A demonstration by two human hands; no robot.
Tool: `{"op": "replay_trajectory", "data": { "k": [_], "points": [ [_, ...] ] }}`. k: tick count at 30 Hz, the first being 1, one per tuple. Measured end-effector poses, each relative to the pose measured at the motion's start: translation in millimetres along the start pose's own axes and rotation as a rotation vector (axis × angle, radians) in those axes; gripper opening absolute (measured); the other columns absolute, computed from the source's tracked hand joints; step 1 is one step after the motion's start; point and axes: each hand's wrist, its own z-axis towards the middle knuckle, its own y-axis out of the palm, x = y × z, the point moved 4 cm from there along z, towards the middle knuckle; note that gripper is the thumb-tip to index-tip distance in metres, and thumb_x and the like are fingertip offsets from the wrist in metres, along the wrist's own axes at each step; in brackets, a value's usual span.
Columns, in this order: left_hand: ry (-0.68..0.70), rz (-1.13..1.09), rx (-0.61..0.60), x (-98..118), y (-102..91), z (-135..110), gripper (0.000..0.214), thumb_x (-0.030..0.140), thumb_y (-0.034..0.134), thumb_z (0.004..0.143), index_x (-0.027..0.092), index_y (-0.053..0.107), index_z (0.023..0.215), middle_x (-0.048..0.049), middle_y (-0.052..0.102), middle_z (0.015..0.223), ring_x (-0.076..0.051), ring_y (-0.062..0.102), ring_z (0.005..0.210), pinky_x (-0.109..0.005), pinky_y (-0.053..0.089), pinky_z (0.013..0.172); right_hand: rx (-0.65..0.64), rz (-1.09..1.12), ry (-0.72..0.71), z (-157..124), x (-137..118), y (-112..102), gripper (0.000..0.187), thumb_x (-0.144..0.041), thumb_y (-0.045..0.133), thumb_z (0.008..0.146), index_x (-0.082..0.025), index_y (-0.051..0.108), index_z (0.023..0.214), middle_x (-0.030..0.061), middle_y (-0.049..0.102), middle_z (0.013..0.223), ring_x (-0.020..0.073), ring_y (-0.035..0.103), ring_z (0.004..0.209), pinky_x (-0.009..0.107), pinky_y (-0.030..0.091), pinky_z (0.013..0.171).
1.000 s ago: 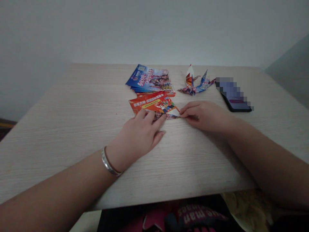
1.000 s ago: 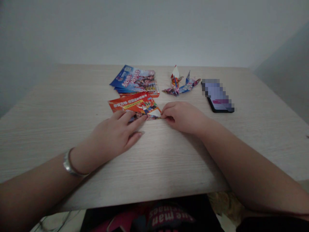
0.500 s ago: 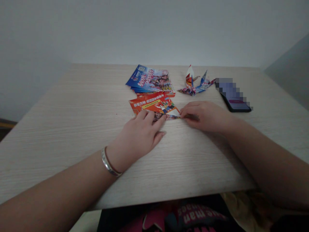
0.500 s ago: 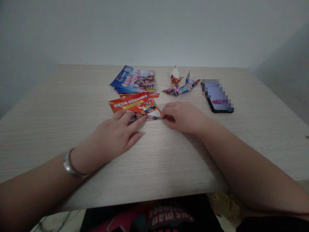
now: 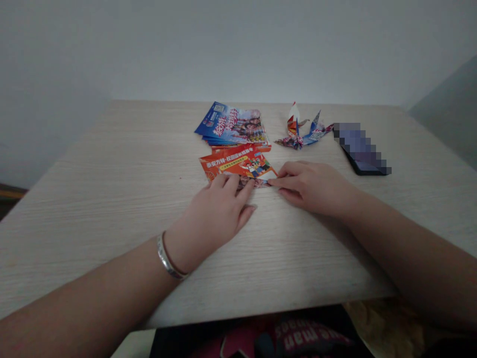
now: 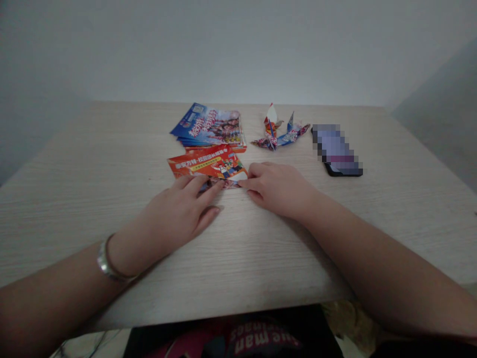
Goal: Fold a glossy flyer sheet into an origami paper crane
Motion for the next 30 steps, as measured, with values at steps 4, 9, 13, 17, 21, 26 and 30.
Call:
{"op": "replay_trajectory", "data": {
  "k": [4, 9, 13, 17, 21, 26, 30],
  "points": [
    [0.032, -0.001, -0.003, -0.1, 2.4, 0.8, 0.050, 0.039, 0.043, 0.104, 0.012, 0.053, 0.145, -0.0173, 0.058, 0.130, -0.036, 0.055, 0.116, -0.049, 0.056, 0.094, -0.006, 0.008, 0.019, 0.2, -0.4, -0.4, 0.029, -0.028, 0.052, 0.100, -0.023, 0.077, 0.113, 0.0080, 0.073, 0.108, 0.0209, 0.067, 0.090, 0.031, 0.043, 0.070],
    [0.033, 0.007, 0.008, -0.8, 3.5, 0.7, 0.051, 0.041, 0.043, 0.104, 0.014, 0.052, 0.146, -0.0166, 0.059, 0.128, -0.036, 0.055, 0.114, -0.049, 0.056, 0.090, -0.022, 0.051, 0.041, -0.2, 3.4, -1.9, 0.027, -0.024, 0.053, 0.098, -0.021, 0.079, 0.105, 0.0071, 0.075, 0.113, 0.0217, 0.069, 0.093, 0.032, 0.046, 0.072],
    [0.032, 0.021, 0.024, -0.6, 2.9, 0.3, 0.056, 0.046, 0.042, 0.104, 0.021, 0.045, 0.154, -0.0160, 0.060, 0.126, -0.037, 0.056, 0.111, -0.047, 0.058, 0.082, -0.036, 0.127, 0.013, -1.0, 14.0, 0.1, 0.028, -0.021, 0.053, 0.097, -0.023, 0.078, 0.109, 0.0049, 0.075, 0.118, 0.0209, 0.071, 0.099, 0.032, 0.050, 0.080],
    [0.030, 0.029, 0.029, -0.3, 2.1, 0.4, 0.055, 0.047, 0.042, 0.104, 0.022, 0.046, 0.153, -0.0157, 0.060, 0.125, -0.037, 0.056, 0.112, -0.047, 0.058, 0.081, -0.001, 0.215, -0.039, -1.3, 26.0, 4.0, 0.031, -0.020, 0.053, 0.095, -0.022, 0.076, 0.116, 0.0051, 0.077, 0.117, 0.0219, 0.071, 0.103, 0.033, 0.052, 0.086],
    [0.032, 0.041, 0.042, -0.4, 0.9, 1.2, 0.054, 0.046, 0.042, 0.103, 0.022, 0.048, 0.151, -0.0154, 0.060, 0.125, -0.036, 0.057, 0.110, -0.046, 0.058, 0.079, 0.022, 0.228, -0.053, -1.0, 29.2, 5.0, 0.030, -0.019, 0.055, 0.092, -0.022, 0.077, 0.113, 0.0052, 0.078, 0.113, 0.0219, 0.072, 0.100, 0.033, 0.054, 0.084],
    [0.025, 0.042, 0.021, -0.9, 0.7, 1.1, 0.053, 0.046, 0.042, 0.103, 0.024, 0.049, 0.151, -0.0150, 0.060, 0.123, -0.037, 0.057, 0.111, -0.044, 0.058, 0.075, -0.002, 0.235, -0.058, -0.6, 24.4, 2.2, 0.027, -0.018, 0.054, 0.091, -0.020, 0.079, 0.103, 0.0062, 0.078, 0.113, 0.0207, 0.073, 0.098, 0.033, 0.054, 0.087],
    [0.018, 0.053, -0.002, -0.4, -0.8, 1.4, 0.055, 0.046, 0.041, 0.103, 0.027, 0.045, 0.154, -0.0156, 0.060, 0.125, -0.037, 0.058, 0.110, -0.043, 0.058, 0.074, -0.015, 0.240, -0.053, -0.5, 24.4, 1.1, 0.027, -0.018, 0.053, 0.091, -0.020, 0.079, 0.100, 0.0057, 0.078, 0.113, 0.0208, 0.073, 0.099, 0.034, 0.055, 0.088]
  ]
}}
